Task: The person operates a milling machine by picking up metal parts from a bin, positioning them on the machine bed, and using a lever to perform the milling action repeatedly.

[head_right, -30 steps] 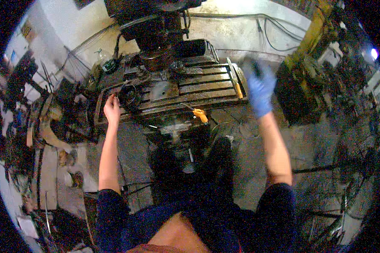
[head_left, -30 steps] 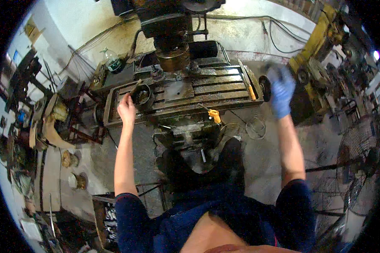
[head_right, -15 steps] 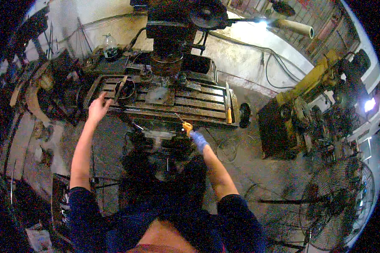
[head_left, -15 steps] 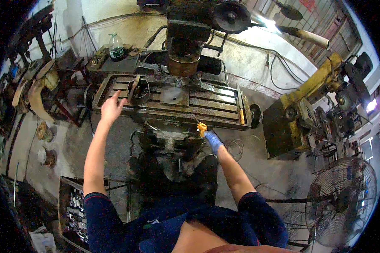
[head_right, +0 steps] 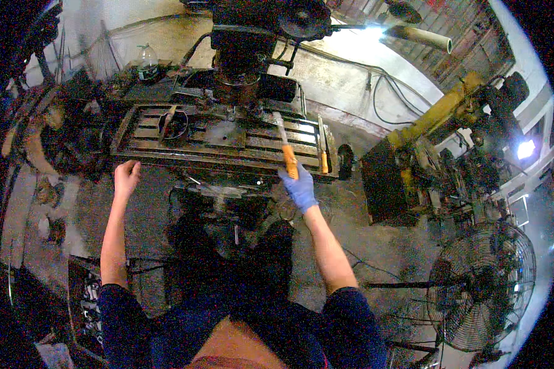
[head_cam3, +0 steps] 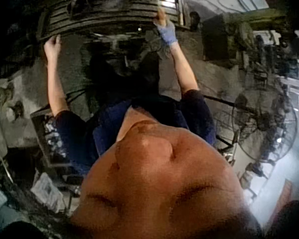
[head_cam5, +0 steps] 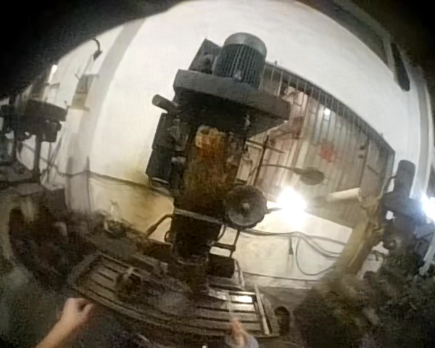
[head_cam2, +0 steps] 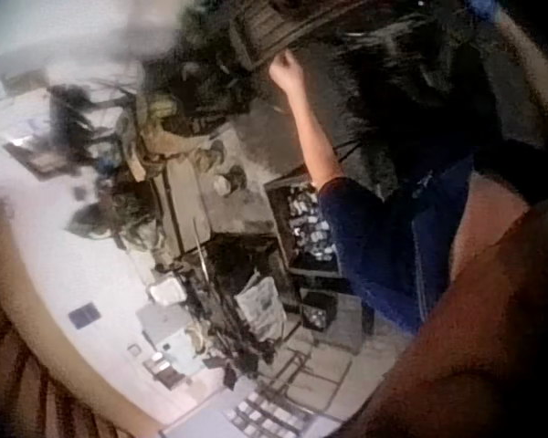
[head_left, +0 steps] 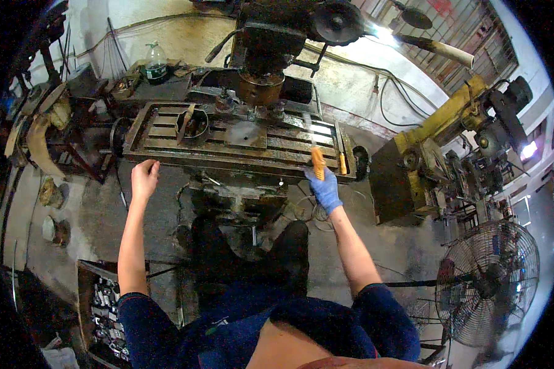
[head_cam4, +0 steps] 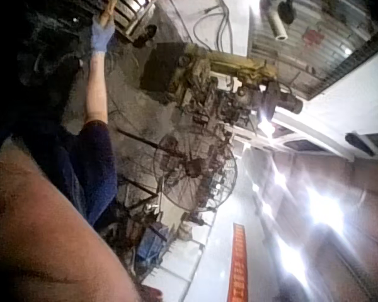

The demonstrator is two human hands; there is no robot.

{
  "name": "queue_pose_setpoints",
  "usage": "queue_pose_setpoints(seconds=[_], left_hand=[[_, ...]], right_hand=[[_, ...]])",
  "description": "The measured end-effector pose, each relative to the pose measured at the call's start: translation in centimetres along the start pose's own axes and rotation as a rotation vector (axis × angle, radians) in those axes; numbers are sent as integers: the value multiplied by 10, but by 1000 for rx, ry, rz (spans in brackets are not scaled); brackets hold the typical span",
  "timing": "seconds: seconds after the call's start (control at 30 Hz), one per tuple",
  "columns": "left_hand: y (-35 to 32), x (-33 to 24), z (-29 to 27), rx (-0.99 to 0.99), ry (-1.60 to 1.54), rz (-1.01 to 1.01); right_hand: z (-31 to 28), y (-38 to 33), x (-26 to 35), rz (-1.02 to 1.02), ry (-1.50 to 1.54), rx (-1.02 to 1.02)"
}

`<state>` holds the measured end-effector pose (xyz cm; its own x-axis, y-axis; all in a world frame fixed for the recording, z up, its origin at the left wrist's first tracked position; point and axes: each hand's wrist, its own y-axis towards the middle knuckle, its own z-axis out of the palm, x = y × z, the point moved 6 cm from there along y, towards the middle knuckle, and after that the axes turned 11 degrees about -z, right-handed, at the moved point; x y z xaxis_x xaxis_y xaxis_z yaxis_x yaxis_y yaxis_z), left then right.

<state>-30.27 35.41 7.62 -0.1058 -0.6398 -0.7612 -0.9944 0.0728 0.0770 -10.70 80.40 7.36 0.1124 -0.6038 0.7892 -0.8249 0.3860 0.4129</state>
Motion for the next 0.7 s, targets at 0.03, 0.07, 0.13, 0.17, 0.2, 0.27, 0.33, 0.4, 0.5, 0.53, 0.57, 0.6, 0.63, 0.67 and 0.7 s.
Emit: queue_pose_setpoints(seconds=[0.03, 0.07, 0.13, 0.17, 0.2, 0.27, 0.33, 0.4, 0.5, 0.53, 0.57, 0.6, 0.63, 0.67, 0.7], left_hand=[[1, 8, 4, -43, -73, 42], [6, 25, 12, -96, -145, 81], [2, 14, 27, -27, -236, 65], [-5, 1, 31, 18, -243, 48], [-8, -5, 34, 63, -250, 31], [-16, 2, 32, 101, -308, 65], [-22, 7, 25, 143, -240, 8], [-27, 28, 18, 142, -234, -34], [-33, 61, 10, 96, 10, -42], [-37, 52, 9, 100, 82, -15], [-38, 49, 13, 136, 63, -36], [-40, 45, 18, 172, 44, -57], [-41, 41, 21, 203, 27, -82], [-43, 29, 21, 228, 21, -63], [-41, 28, 27, 224, -3, -15]], right_hand=[[8, 8, 30, -38, -161, 134], [20, 15, 49, -85, -318, 270], [43, 20, 41, -100, -427, 508], [54, 23, 35, -112, -399, 538], [62, 24, 28, -125, -372, 567], [74, 20, 50, 118, 1, 666], [65, 18, 56, 132, 201, 663], [57, 24, 54, 4, -225, 606], [52, 30, 94, -52, -842, 652], [54, 35, 90, -13, -902, 710], [58, 41, 88, 21, -957, 770], [62, 44, 86, 55, -1012, 832], [69, 49, 96, -3, -1010, 789], [77, 55, 96, -18, -1012, 788], [86, 62, 91, -34, -1014, 787]])
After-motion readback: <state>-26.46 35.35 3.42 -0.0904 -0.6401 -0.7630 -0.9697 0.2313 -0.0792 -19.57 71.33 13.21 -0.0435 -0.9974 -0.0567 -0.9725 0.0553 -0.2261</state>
